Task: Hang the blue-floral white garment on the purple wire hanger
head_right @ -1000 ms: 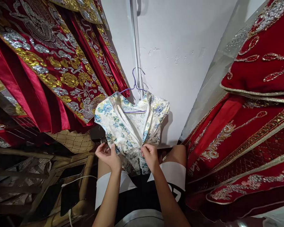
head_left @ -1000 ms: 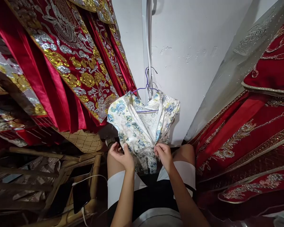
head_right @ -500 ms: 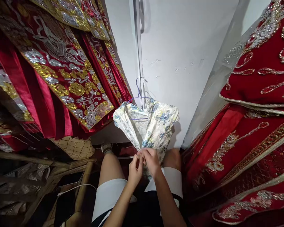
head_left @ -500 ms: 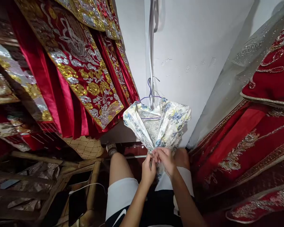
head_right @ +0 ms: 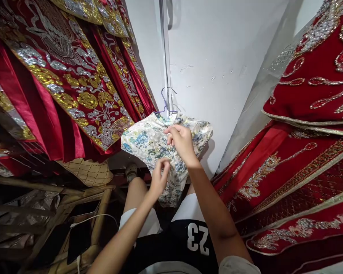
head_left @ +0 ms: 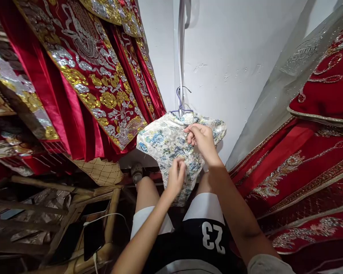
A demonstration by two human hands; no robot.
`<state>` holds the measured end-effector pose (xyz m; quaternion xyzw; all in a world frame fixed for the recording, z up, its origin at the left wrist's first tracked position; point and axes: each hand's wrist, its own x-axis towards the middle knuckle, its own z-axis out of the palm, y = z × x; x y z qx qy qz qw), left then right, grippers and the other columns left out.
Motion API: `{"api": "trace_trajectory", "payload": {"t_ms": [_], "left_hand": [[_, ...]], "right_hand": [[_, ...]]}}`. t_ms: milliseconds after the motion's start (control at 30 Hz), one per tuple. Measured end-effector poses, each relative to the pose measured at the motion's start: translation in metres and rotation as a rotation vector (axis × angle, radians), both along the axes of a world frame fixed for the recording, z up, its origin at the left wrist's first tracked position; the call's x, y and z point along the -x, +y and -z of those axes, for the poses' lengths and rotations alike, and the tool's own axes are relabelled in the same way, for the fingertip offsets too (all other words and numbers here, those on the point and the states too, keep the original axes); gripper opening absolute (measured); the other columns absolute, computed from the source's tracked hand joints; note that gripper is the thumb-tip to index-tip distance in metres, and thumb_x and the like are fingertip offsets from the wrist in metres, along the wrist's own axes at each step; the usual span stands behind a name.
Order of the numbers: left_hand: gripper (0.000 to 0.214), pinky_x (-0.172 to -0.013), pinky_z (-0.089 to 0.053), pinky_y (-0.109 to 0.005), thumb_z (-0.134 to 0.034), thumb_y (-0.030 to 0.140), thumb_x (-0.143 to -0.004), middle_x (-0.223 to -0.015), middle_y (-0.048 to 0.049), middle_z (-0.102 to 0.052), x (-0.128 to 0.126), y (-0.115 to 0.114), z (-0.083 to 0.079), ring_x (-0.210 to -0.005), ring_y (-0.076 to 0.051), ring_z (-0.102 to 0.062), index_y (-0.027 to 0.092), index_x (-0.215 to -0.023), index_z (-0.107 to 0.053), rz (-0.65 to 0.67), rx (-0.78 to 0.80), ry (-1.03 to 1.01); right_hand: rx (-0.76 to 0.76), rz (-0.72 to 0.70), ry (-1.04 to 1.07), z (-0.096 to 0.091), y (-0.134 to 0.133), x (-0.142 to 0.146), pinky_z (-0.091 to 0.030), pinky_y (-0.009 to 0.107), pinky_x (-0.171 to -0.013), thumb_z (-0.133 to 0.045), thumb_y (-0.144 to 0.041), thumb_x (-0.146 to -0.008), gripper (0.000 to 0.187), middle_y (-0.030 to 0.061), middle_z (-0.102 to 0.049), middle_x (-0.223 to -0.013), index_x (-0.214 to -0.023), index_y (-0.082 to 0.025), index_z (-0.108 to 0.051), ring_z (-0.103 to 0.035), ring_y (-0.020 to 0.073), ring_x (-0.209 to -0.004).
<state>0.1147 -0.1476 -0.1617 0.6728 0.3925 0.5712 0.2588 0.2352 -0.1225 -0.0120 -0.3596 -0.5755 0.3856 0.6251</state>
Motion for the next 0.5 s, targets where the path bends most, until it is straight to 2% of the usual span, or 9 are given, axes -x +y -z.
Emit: {"api": "trace_trajectory", "payload": {"t_ms": [67,100,167,200,300,367,433,500], "left_hand": [[0.032,-0.075,-0.044,-0.029,-0.043,0.040,-0.105,-0.085,-0.0014,-0.057,0.007,0.021,-0.057,-0.076,-0.016,-0.055,0.022,-0.129,-0.053,-0.071,-0.189,-0.020],[0.032,-0.075,-0.045,-0.029,-0.042,0.039,-0.105,-0.086,-0.0017,-0.058,0.010,0.032,-0.082,-0.076,-0.016,-0.055,0.022,-0.130,-0.053,-0.087,-0.276,0.006],[0.023,-0.079,-0.045,-0.030,-0.047,0.036,-0.104,-0.090,-0.0039,-0.061,0.013,0.052,-0.122,-0.082,-0.017,-0.057,0.021,-0.113,-0.061,-0.096,-0.406,0.172],[0.020,-0.080,-0.045,-0.031,-0.049,0.035,-0.103,-0.089,-0.0045,-0.061,0.014,0.059,-0.136,-0.083,-0.018,-0.057,0.020,-0.101,-0.062,-0.105,-0.462,0.259],[0.019,-0.079,-0.044,-0.032,-0.056,0.028,-0.099,-0.085,-0.0047,-0.061,0.018,0.073,-0.158,-0.084,-0.019,-0.056,0.019,-0.082,-0.058,-0.086,-0.585,0.428],[0.018,-0.079,-0.044,-0.032,-0.058,0.024,-0.098,-0.083,-0.0037,-0.061,0.030,0.078,-0.164,-0.083,-0.018,-0.056,0.019,-0.081,-0.058,-0.121,-0.613,0.345],[0.017,-0.082,-0.044,-0.030,-0.061,0.022,-0.097,-0.084,-0.0024,-0.061,0.054,0.084,-0.165,-0.084,-0.015,-0.056,0.019,-0.080,-0.059,-0.242,-0.573,0.077],[0.017,-0.086,-0.043,-0.027,-0.063,0.022,-0.096,-0.085,-0.0006,-0.060,0.086,0.088,-0.157,-0.087,-0.013,-0.055,0.018,-0.079,-0.059,-0.316,-0.424,-0.349]], "right_hand": [[0.000,0.001,-0.024,0.002,0.002,0.000,-0.032,0.020,-0.045,-0.054,-0.025,-0.086,0.020,-0.0041,-0.055,-0.047,-0.071,-0.017,-0.064,-0.046,0.0078,-0.043],[-0.013,0.001,-0.039,0.002,0.004,0.000,-0.033,0.021,-0.046,-0.054,-0.024,-0.086,0.020,-0.0043,-0.054,-0.047,-0.070,-0.018,-0.063,-0.046,0.0080,-0.044],[-0.060,0.016,-0.055,0.001,0.011,0.000,-0.032,0.022,-0.048,-0.054,-0.025,-0.085,0.019,-0.0051,-0.051,-0.048,-0.069,-0.019,-0.062,-0.045,0.0084,-0.045],[-0.084,0.034,-0.053,0.003,0.015,0.000,-0.031,0.022,-0.048,-0.054,-0.025,-0.085,0.019,-0.0058,-0.048,-0.049,-0.069,-0.019,-0.061,-0.043,0.0085,-0.045],[-0.125,0.110,-0.070,0.020,0.030,-0.003,-0.026,0.025,-0.049,-0.054,-0.025,-0.083,0.019,-0.0067,-0.042,-0.051,-0.065,-0.020,-0.057,-0.036,0.0089,-0.047],[-0.092,0.154,-0.133,0.042,0.038,-0.005,-0.023,0.026,-0.050,-0.054,-0.026,-0.081,0.021,-0.0063,-0.039,-0.051,-0.060,-0.020,-0.054,-0.034,0.0096,-0.049],[0.007,0.156,-0.175,0.070,0.037,-0.005,-0.022,0.027,-0.051,-0.054,-0.027,-0.078,0.024,-0.0061,-0.037,-0.050,-0.055,-0.020,-0.052,-0.033,0.0100,-0.050],[0.122,0.105,-0.121,0.099,0.026,-0.001,-0.021,0.027,-0.051,-0.053,-0.029,-0.076,0.024,-0.0060,-0.036,-0.049,-0.053,-0.021,-0.051,-0.032,0.0101,-0.049]]}}
